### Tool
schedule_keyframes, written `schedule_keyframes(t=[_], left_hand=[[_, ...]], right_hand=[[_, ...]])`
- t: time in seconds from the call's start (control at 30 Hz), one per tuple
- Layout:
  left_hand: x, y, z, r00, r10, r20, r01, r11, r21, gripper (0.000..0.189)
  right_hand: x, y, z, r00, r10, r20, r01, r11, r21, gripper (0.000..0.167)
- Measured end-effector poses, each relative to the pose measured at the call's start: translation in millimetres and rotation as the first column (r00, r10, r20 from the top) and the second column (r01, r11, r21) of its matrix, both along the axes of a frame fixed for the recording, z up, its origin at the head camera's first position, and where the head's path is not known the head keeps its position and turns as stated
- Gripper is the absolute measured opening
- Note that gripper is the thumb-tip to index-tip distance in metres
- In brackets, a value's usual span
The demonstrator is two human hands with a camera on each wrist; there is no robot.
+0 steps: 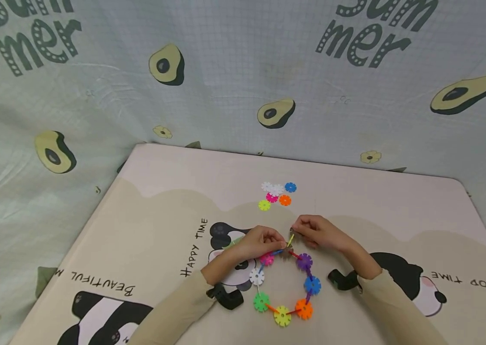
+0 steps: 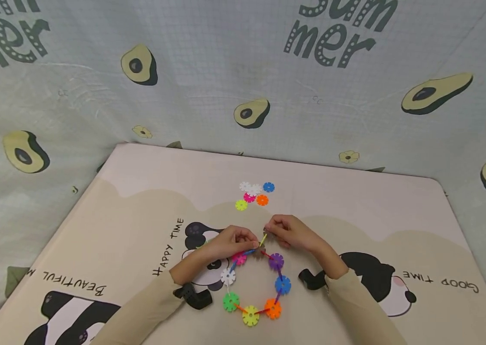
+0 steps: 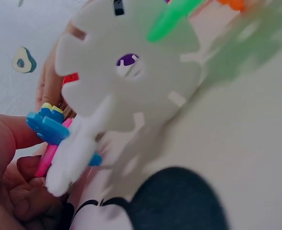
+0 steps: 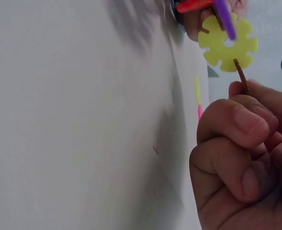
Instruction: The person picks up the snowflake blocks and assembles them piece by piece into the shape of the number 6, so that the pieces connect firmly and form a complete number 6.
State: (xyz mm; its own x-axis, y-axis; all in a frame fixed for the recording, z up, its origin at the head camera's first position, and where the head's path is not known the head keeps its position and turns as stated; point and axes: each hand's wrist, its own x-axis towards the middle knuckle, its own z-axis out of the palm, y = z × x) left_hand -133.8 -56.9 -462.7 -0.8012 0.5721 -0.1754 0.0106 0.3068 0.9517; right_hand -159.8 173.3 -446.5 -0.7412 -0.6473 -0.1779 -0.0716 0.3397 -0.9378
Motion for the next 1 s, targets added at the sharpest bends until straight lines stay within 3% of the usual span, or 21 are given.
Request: schedule_keyframes(t=[0.2, 0.4, 0.7, 1.0], left_hand=[[-3.1, -1.3, -0.1, 0.998, -0.050, 0.029, 0.050, 0.998, 0.032, 0.019], [-3.4, -2.3, -1.7, 0.998, -0.061, 0.034, 0.060, 0.998, 0.017, 0.019], [-4.4, -3.0, -2.7, 0.997, -0.074, 0.027, 0.073, 0.997, 0.016, 0.020], [-0.3, -0.6, 0.1, 0.999, -0.036, -0.020, 0.036, 0.999, -0.027, 0.018]], right_hand=[[1.5, 1.2, -4.1, 0.995, -0.073, 0.071, 0.074, 0.997, -0.015, 0.028], [2.0, 7.1, -5.7, 0.980, -0.150, 0.129, 0.153, 0.988, -0.010, 0.031], [4.3, 3.5, -3.1, 0.986, -0.057, 0.159, 0.063, 0.998, -0.032, 0.031], [0.1, 3.7, -1.9, 0.996, 0.059, 0.064, -0.058, 0.998, -0.008, 0.025]])
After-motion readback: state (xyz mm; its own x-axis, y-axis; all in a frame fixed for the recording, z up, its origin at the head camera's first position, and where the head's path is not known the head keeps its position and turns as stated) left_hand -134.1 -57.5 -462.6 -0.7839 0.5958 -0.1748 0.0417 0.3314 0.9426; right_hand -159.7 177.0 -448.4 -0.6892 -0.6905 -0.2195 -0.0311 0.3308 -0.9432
